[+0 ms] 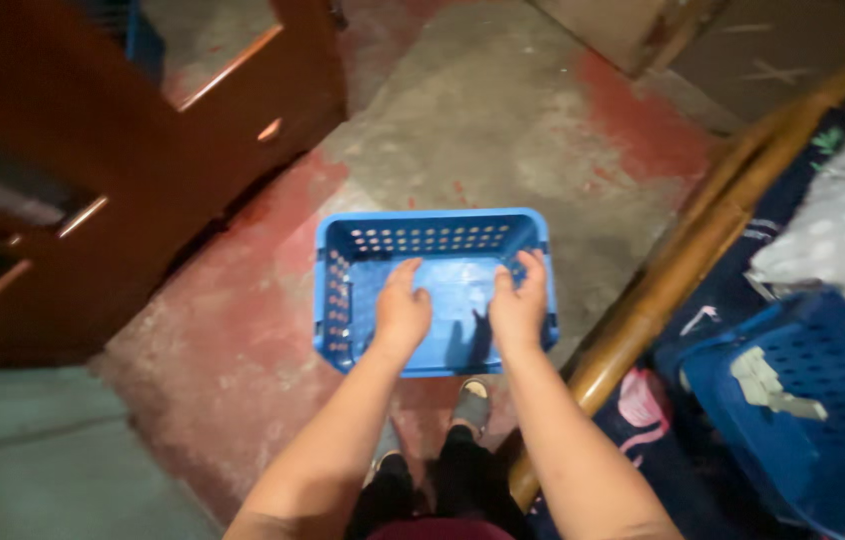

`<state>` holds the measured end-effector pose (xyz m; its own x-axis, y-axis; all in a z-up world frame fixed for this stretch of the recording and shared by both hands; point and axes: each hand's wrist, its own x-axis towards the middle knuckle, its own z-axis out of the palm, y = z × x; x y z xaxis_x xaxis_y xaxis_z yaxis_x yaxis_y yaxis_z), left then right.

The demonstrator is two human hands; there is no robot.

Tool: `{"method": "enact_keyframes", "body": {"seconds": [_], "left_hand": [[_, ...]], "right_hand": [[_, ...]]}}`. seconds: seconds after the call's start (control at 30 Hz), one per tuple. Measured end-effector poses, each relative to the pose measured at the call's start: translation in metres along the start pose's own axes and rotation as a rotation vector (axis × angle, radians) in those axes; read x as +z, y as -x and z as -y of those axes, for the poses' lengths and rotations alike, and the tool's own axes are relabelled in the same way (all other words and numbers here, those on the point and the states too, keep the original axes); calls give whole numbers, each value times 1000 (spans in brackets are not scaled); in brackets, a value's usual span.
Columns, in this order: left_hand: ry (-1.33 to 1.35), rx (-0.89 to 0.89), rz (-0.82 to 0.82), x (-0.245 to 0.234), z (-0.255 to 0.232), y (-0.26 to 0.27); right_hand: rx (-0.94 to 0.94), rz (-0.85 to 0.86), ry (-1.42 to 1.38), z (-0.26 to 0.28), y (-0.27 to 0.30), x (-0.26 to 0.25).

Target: The person assembles blue plastic baskets by inserting white plastic clips into the basket corners. They handle multiple baskets, attaching clips one by one, and place the assembled baskets on a nearby bed.

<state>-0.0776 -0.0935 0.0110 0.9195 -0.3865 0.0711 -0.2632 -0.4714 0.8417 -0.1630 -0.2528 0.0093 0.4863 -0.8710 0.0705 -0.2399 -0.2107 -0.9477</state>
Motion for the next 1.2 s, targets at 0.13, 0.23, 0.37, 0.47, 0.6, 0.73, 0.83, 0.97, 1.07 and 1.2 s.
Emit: {"method": "enact_keyframes", "body": {"seconds": [0.13, 0.23, 0.37, 0.47, 0.6, 0.73, 0.83, 0.97, 1.07, 1.2], "left_hand": [[-248, -51, -109, -39, 47, 6], [-462, -61, -224, -55, 55, 14], [-526, -214, -381, -74, 58, 12], [-226, -692, -102, -95, 64, 10], [-134, -690, -77, -92, 83, 12], [-58, -670, -135, -77, 103, 16], [21, -622, -218, -73, 110, 19], [55, -585, -345, -69, 110, 24], [108, -668, -440, -67, 109, 26], [58, -676, -515, -57, 110, 21]], "right_hand": [[-66, -24, 186, -12, 9, 4], [231, 161, -4, -20, 15, 17], [115, 174, 93, -33, 27, 30], [-201, -29, 327, -38, 29, 22], [-171, -145, 690, -34, 16, -2], [-40, -171, 760, -30, -2, -14], [198, -147, 661, -32, -20, -16], [25, -97, 524, -48, -46, -7], [-37, 45, 457, -52, -74, 13], [-276, 166, 652, -53, -96, 34]]}}
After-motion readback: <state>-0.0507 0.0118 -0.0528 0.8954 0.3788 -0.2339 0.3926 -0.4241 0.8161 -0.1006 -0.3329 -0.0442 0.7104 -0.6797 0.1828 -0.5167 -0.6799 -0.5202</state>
